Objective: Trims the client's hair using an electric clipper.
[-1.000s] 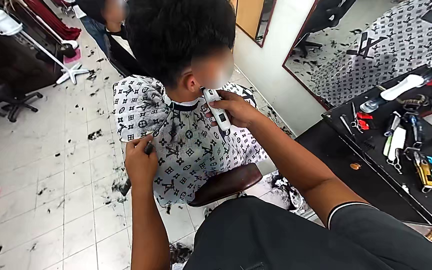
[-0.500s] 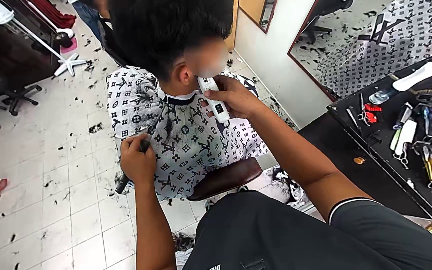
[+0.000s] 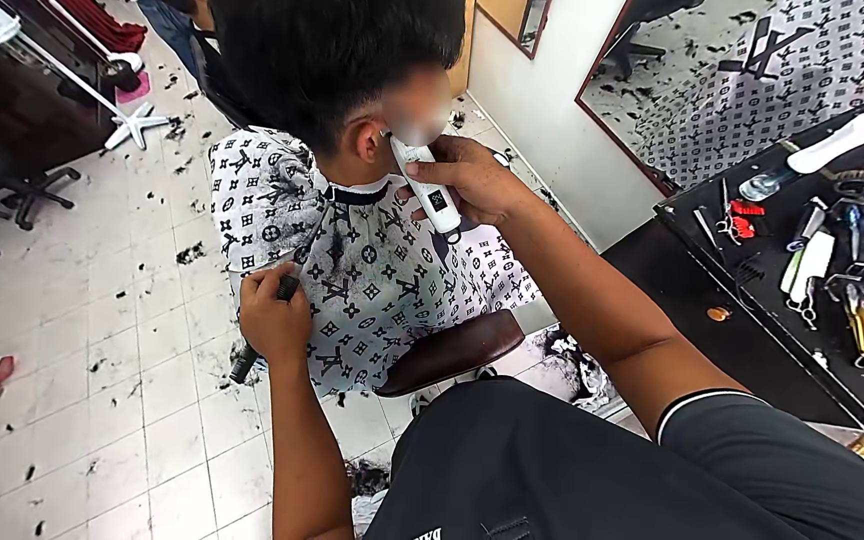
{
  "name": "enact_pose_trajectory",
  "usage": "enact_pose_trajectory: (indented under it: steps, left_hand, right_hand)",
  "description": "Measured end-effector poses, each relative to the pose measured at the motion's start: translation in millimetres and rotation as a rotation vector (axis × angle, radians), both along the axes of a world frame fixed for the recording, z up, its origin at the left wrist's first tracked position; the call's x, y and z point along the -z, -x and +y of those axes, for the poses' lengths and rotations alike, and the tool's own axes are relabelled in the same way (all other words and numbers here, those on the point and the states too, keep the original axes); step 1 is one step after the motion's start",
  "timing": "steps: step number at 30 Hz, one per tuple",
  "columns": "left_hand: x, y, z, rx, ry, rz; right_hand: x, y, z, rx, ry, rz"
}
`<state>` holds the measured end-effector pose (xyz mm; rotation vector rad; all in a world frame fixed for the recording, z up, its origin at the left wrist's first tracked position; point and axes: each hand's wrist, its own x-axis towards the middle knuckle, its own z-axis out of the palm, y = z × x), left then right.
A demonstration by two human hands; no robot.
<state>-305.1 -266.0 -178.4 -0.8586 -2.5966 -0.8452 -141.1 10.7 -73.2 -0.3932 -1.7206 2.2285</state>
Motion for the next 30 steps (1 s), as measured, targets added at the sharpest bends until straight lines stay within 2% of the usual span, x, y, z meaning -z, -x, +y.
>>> enact_pose_trajectory:
  steps: [3,7,11,15,19,24,27,30]
  left_hand:
    - [-1.0,-0.2,0.2,-0.002,-0.006,-0.002]
    - [0.4,1.0,-0.7,0.008,-0.014,0.002]
    - [-0.1,0.8,-0.5,0.008,-0.008,-0.009]
    - [0.0,0.9,-0.6,-0.001,-0.003,-0.006]
    - [1.0,0.9,-0.3,0.004,-0.004,-0.004]
    - [0.6,0.7,-0.2,-0.005,0.001,-0.005]
    - [1.0,0.6,-0.2,-0.003,-0.002,-0.004]
    - [0.5,0.9,-0.3,0.001,-0.009,-0.003]
  right_hand:
    - [0.3,0.9,-1.6,0.019,-0.042,0.015]
    - [1.3,1.1,0.2,-0.005,0.033,-0.001]
    - [0.3,3.1,-4.7,0.024,-0.025,0.065]
    - [3.5,2.9,-1.7,0.003,0.061,0.034]
    - [-1.0,3.3,-5.4,0.009,0.025,0.105]
    - [0.0,2.2,-3.1,-0.011,0.082,0.054]
    - [0.3,5.0,-4.4,0.009,0.011,0.135]
    - [0.2,3.6,-4.2,0.003,-0.007,0.08]
